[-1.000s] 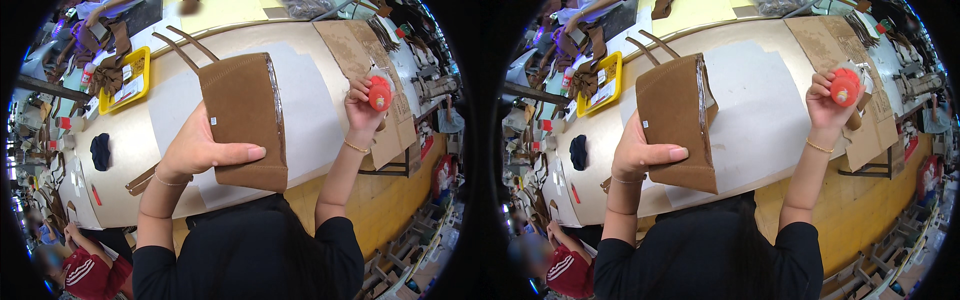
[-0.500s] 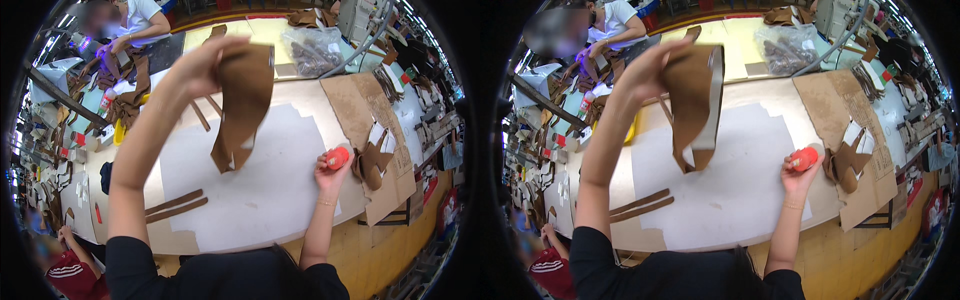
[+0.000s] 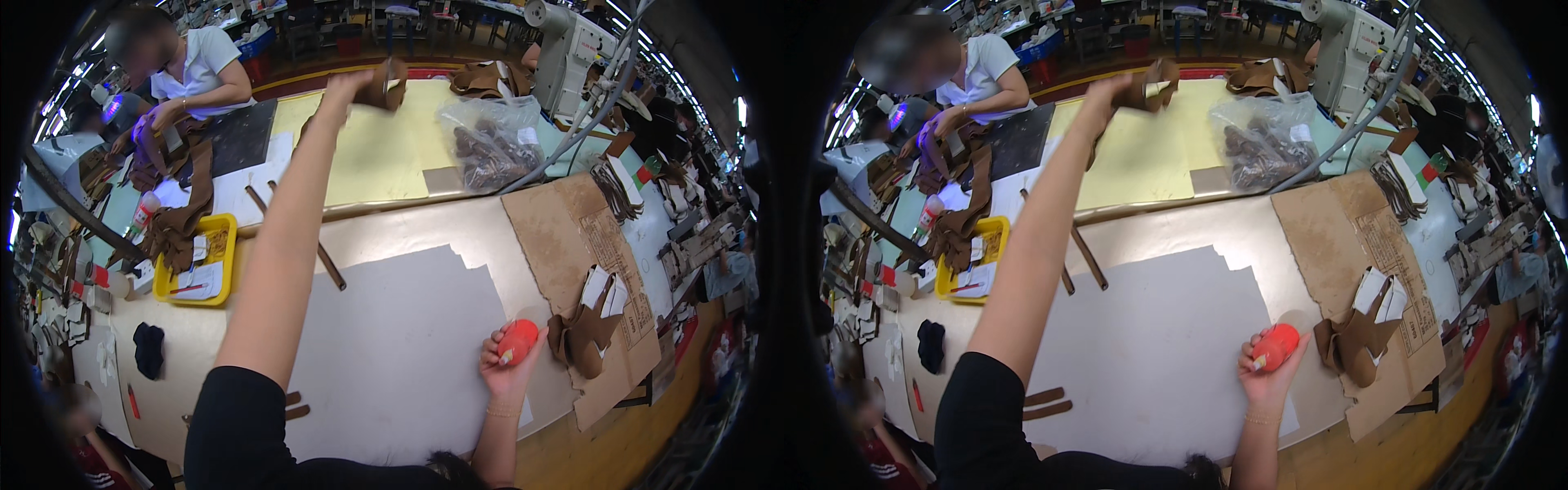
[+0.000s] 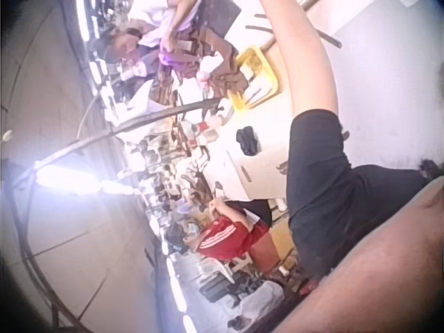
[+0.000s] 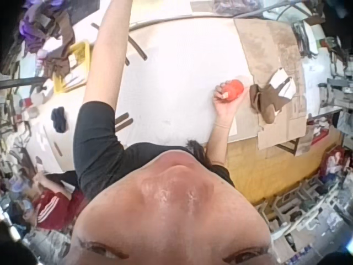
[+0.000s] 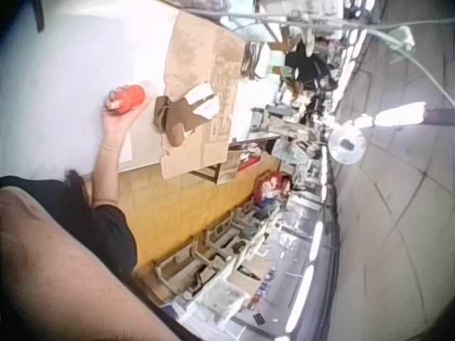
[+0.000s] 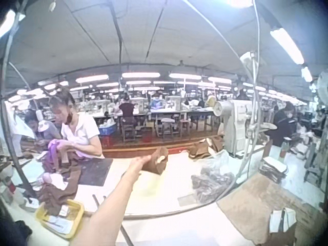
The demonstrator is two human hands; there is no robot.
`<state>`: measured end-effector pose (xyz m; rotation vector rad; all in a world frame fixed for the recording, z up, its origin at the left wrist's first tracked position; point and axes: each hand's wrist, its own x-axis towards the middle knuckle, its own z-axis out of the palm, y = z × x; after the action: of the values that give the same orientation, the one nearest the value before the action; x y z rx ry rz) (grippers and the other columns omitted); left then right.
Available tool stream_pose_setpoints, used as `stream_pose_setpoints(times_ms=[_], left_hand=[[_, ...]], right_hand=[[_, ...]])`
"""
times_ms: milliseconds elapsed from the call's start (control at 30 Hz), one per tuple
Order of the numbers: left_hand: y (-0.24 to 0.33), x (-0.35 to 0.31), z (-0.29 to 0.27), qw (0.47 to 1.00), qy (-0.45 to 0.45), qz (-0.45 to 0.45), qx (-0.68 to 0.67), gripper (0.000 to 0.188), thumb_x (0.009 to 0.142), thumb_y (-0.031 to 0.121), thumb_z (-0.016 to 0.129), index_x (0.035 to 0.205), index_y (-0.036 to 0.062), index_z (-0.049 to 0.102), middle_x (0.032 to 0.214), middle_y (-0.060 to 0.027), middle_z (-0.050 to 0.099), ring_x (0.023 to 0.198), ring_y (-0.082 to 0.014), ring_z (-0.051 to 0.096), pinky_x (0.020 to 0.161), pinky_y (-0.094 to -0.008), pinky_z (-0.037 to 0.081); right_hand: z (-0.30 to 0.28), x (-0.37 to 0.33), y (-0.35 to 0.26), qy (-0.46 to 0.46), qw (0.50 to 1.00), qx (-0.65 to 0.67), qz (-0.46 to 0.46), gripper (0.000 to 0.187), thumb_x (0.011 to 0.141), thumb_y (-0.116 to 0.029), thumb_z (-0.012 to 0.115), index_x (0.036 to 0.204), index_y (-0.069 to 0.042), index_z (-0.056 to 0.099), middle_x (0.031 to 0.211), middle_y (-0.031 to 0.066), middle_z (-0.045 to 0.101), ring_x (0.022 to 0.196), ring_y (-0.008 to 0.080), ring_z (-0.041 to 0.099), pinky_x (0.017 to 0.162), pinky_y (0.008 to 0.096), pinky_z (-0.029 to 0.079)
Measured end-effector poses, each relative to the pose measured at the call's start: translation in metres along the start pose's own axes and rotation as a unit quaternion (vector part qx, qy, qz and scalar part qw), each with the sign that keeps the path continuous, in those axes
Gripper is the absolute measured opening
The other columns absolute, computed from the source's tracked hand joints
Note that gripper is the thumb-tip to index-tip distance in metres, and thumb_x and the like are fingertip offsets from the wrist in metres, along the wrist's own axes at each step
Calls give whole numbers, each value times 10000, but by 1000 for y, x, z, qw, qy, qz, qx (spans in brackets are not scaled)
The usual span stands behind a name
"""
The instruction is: The person applies glue from a red-capped bottle to the edges of brown leather pouches and long leather strips on a white worktable. They handle the pouches and strips one at a time, applying adhesive along seams and edges, then set them down to dry.
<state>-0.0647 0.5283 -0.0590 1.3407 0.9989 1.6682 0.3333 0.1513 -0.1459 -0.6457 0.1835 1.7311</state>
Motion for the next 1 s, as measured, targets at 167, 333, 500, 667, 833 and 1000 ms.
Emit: stream_pose_setpoints(times_ms=[167,333,500,667,833,1000], left_hand=[[-122,-79,-48,953,150,-256,63,497,811,228,660,1226,-10,522,1246,-137,512,975,-215,560,618,-315,528],[-136,-101,-39,953,235,-124,147,623,795,175,652,1304,-94,415,1266,-226,498,1096,-265,554,886,-339,488],[-107,-163,9,924,212,7,318,577,809,139,640,1303,-73,433,1298,-232,499,1187,-320,505,981,-350,410],[29,-317,66,945,-218,-56,236,422,857,151,623,1253,54,513,1284,-133,518,1113,-261,535,938,-348,433],[43,-446,75,816,-314,133,468,402,859,177,560,1248,77,533,1345,-151,470,1269,-285,428,1054,-444,329],[38,-460,82,814,-254,138,505,357,878,202,527,1205,59,552,1341,-135,477,1284,-256,413,1071,-449,302]], right_hand=[[5,-2,3,-2,1000,-27,1,681,770,-724,537,861,-49,547,729,54,526,602,146,444,440,215,368],[-3,1,6,8,1000,-25,-13,678,776,-727,525,862,-54,541,724,57,530,596,152,450,438,226,365],[1,2,9,46,998,-45,-14,667,777,-740,506,869,-80,533,710,57,537,577,160,448,447,258,359],[-9,7,13,40,997,-69,-22,636,772,-721,536,889,-97,559,730,49,560,607,168,495,475,256,395],[-12,10,17,27,995,-94,-34,614,767,-704,565,907,-106,576,746,48,568,664,195,540,521,282,446],[-19,14,17,-38,993,-105,-47,602,814,-687,511,950,-101,552,787,70,564,690,213,531,608,318,461]])
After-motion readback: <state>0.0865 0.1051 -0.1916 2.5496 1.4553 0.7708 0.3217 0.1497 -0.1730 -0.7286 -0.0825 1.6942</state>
